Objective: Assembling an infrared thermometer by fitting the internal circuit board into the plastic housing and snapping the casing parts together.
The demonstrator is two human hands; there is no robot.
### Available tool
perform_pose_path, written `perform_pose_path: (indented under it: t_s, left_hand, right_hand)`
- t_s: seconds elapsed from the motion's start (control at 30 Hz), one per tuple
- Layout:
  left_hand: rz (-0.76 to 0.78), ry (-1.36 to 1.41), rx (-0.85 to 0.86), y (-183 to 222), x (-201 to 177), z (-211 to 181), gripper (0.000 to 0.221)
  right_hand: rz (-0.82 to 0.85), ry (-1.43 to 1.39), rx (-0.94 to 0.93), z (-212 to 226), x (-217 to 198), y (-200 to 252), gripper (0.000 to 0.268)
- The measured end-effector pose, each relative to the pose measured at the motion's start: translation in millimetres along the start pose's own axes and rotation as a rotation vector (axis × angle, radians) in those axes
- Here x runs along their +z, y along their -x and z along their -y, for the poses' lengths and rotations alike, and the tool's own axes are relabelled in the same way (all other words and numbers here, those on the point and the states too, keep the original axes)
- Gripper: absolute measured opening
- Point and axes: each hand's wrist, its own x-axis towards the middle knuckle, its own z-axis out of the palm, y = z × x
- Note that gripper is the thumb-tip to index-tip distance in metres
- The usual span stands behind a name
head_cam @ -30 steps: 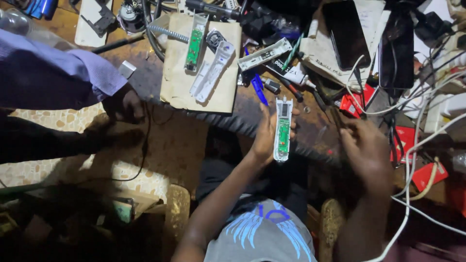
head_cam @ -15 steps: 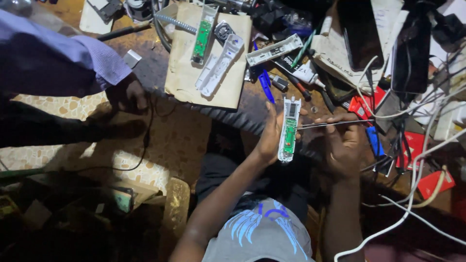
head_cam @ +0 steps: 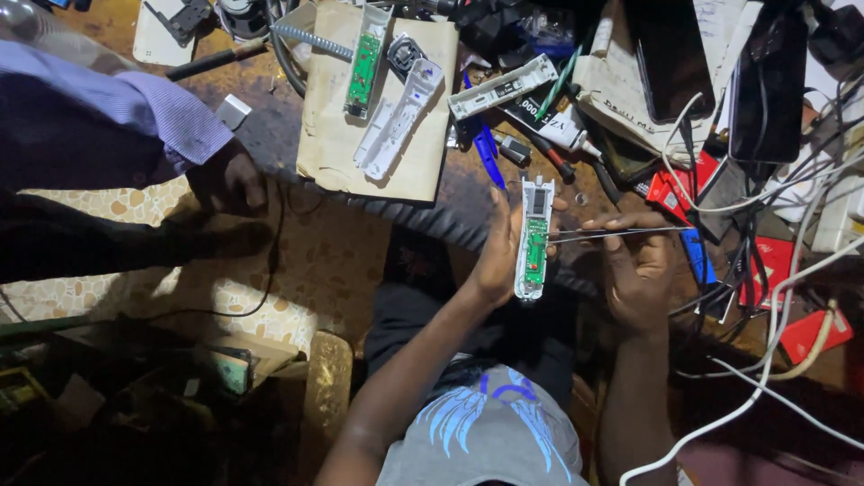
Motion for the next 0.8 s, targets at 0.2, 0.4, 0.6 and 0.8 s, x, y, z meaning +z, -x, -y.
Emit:
perform_pose_path:
  t_s: [0.2, 0.4, 0.6, 0.8]
  left_hand:
    - [-0.014, -0.042, 0.018, 0.0, -2.3, 3.4, 0.081]
    - [-0.033, -0.058, 0.036, -2.1, -3.3, 7.3, 0.079]
    - [-0.028, -0.055, 0.013, -1.7, -1.4, 2.7, 0.08]
    - [-0.03, -0.087, 0.047, -0.3, 0.1, 0.1, 0.079]
  right_hand:
    - [0.008, -0.006, -0.031, -3.1, -2.5, 0.4, 0.015]
    - [0.005, -0.031, -0.027, -7.5, -4.3, 4.6, 0.014]
    - [0.019, 0.019, -0.042, -2.7, -3.1, 2.9, 0.015]
    - [0.003, -0.002, -0.024, -2.1, -1.2, 5.7, 0.013]
